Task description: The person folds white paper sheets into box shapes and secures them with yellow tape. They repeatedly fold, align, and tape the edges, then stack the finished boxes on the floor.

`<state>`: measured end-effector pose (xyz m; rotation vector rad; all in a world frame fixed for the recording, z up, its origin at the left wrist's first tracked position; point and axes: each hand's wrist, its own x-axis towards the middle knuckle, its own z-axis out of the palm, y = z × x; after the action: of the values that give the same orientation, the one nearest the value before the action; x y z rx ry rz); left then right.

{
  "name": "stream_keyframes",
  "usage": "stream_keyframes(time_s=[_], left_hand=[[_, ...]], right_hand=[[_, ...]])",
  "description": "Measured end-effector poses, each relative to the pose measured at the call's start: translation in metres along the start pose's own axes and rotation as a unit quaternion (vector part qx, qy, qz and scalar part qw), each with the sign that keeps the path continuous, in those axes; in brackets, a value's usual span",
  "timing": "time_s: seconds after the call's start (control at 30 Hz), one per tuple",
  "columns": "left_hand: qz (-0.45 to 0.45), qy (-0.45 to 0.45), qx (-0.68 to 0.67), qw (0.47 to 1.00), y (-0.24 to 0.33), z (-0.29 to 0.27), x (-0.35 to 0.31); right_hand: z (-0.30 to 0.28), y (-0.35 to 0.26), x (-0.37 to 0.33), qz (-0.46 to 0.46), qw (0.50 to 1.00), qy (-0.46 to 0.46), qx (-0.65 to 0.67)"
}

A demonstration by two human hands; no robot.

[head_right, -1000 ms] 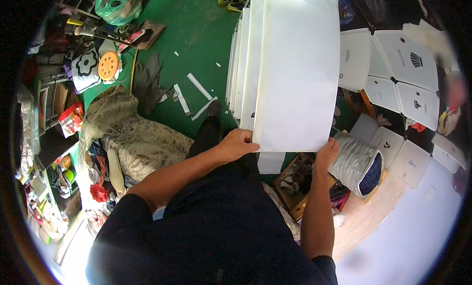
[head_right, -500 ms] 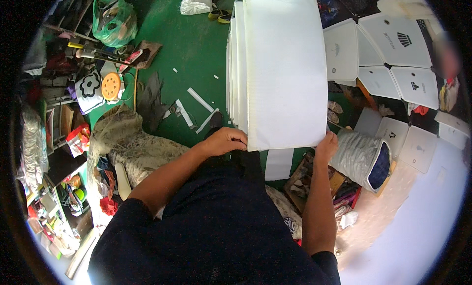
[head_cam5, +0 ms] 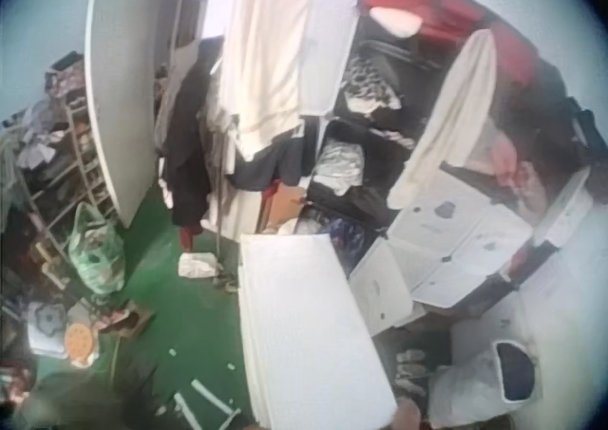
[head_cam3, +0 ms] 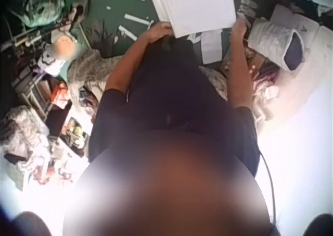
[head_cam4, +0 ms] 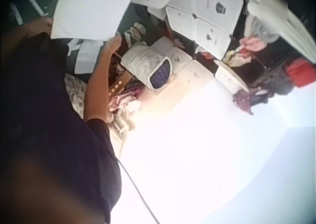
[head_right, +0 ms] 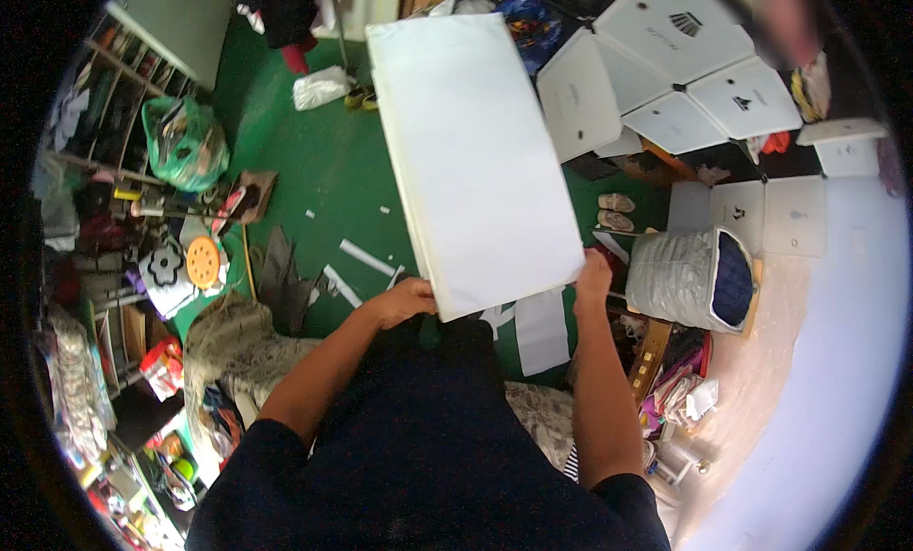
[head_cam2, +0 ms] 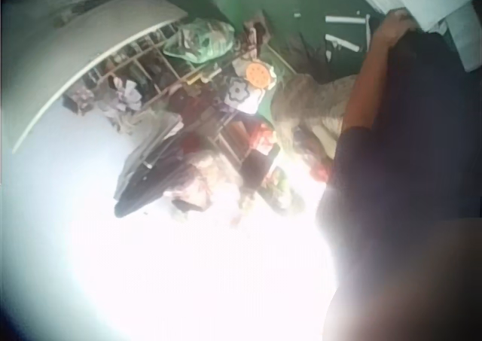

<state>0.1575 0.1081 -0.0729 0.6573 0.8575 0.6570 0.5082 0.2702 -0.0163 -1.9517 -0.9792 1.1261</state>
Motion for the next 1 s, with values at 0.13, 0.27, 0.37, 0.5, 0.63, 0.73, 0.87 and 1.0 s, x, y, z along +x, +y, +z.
stream_keyframes(time_s=[0.13, 0.27, 0.37, 0.5, 0.63, 0.73, 0.87, 1.0], left_hand=[[0.023, 0.165, -0.154, 0.974, 0.014, 0.007, -0.018], [0.087, 0.155, -0.194, 0.965, 0.047, 0.017, -0.026], [0.096, 0.209, -0.125, 0.965, 0.069, 0.028, -0.033], [0.108, 0.247, -0.124, 0.955, 0.069, 0.026, -0.02], [0.117, 0.244, -0.123, 0.955, 0.085, 0.027, -0.007], [0.106, 0.249, -0.144, 0.952, 0.089, 0.033, -0.006], [0.103, 0.214, -0.159, 0.958, 0.081, 0.047, -0.013], [0.063, 0.166, -0.118, 0.977, 0.059, 0.067, -0.018]], right_hand=[[0.009, -0.008, 0.005, 0.094, 0.994, -0.022, 0.051], [-0.013, -0.008, 0.009, -0.076, 0.981, 0.045, -0.175], [0.01, -0.035, -0.015, -0.2, 0.946, 0.033, -0.252], [0.031, -0.045, -0.032, -0.239, 0.923, 0.04, -0.299], [0.033, -0.052, -0.024, -0.165, 0.924, 0.081, -0.335], [0.037, -0.047, -0.02, -0.182, 0.906, 0.157, -0.348], [0.025, -0.052, -0.009, -0.239, 0.894, 0.174, -0.337], [0.001, -0.042, 0.012, -0.304, 0.884, 0.172, -0.31]])
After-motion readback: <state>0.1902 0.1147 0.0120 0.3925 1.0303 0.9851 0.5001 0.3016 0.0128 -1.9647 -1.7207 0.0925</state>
